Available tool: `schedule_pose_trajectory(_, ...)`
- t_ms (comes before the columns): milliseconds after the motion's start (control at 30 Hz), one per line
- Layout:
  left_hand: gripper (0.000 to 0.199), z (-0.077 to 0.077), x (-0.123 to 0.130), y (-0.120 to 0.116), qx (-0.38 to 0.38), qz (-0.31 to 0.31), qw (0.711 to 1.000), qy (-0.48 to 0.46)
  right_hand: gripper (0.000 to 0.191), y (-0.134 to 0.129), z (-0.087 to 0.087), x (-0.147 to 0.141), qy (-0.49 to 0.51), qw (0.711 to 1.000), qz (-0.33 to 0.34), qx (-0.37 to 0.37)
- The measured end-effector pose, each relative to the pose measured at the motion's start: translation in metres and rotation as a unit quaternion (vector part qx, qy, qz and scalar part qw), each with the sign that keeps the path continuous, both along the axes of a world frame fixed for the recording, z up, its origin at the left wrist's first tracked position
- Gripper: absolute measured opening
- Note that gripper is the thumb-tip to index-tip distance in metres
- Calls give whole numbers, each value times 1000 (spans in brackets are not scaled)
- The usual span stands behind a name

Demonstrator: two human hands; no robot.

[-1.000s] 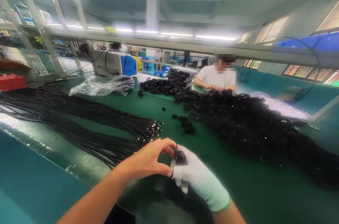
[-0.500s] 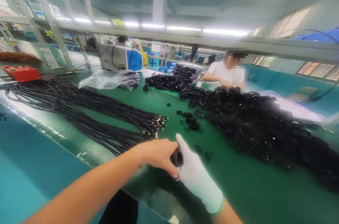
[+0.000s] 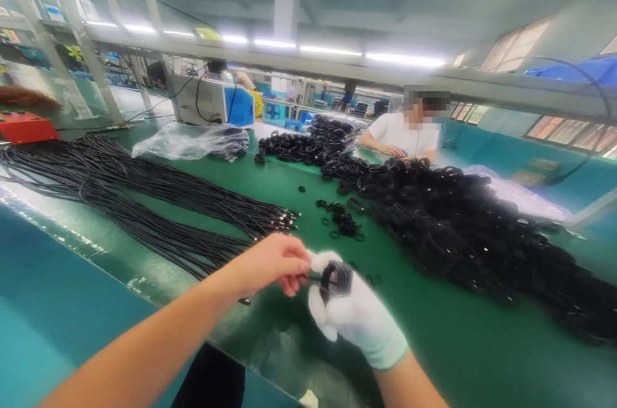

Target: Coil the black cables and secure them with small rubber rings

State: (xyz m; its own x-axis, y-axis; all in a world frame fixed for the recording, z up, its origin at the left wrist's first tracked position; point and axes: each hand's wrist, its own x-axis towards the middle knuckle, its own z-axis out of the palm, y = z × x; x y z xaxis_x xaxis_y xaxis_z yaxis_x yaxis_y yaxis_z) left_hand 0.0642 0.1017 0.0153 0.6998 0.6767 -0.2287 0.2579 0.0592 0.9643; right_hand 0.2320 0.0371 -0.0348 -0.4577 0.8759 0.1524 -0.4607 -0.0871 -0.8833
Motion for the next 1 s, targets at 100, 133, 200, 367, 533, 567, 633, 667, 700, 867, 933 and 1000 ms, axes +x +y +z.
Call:
schedule_pose_trajectory(100, 18, 4, 4, 0, -69, 70, 988, -116, 52, 3, -3, -4, 27, 999, -18, 8)
schedule_pose_trajectory(133, 19, 3, 6, 0, -80, 78, 984, -142, 54, 4, -3, -5, 32, 999, -28, 8)
schedule_pose_trajectory(200, 24, 2, 9, -2, -62, 105, 977, -174, 58, 4, 0, -4, 32, 998, -45, 2)
schedule_pose_trajectory(367, 33, 5, 13, -9, 251, 77, 963, -68, 53, 3, 0, -2, -5, 999, -11, -36)
schedule_pose_trajectory(533, 31, 6, 17, -3, 372, 41, 926, 48, 38, 6, -9, -5, 58, 993, 5, -107)
schedule_pose_trajectory(567, 31, 5, 14, 1, 359, 48, 931, 55, 36, 7, -8, -5, 84, 987, -13, -137)
schedule_pose_trajectory(633, 37, 4, 6, 11, 311, 6, 950, 31, 39, 8, -5, -7, 125, 971, -18, -204)
schedule_pose_trajectory(667, 41, 3, 2, 16, 276, -32, 961, 1, 44, 9, -3, -7, 138, 963, 1, -230)
schedule_pose_trajectory(700, 43, 2, -2, 20, 238, -69, 968, -33, 49, 9, -2, -8, 143, 958, 27, -249)
schedule_pose_trajectory(867, 32, -4, -4, 24, 199, -45, 979, -20, 44, 8, 1, -10, 48, 983, -19, -178)
schedule_pose_trajectory(933, 33, -6, 0, 17, 246, 39, 968, 26, 42, 8, -1, -8, -12, 990, -69, -120)
schedule_pose_trajectory(1000, 27, -8, 3, 9, 267, 124, 955, 34, 48, 9, -3, -5, -40, 990, -85, -108)
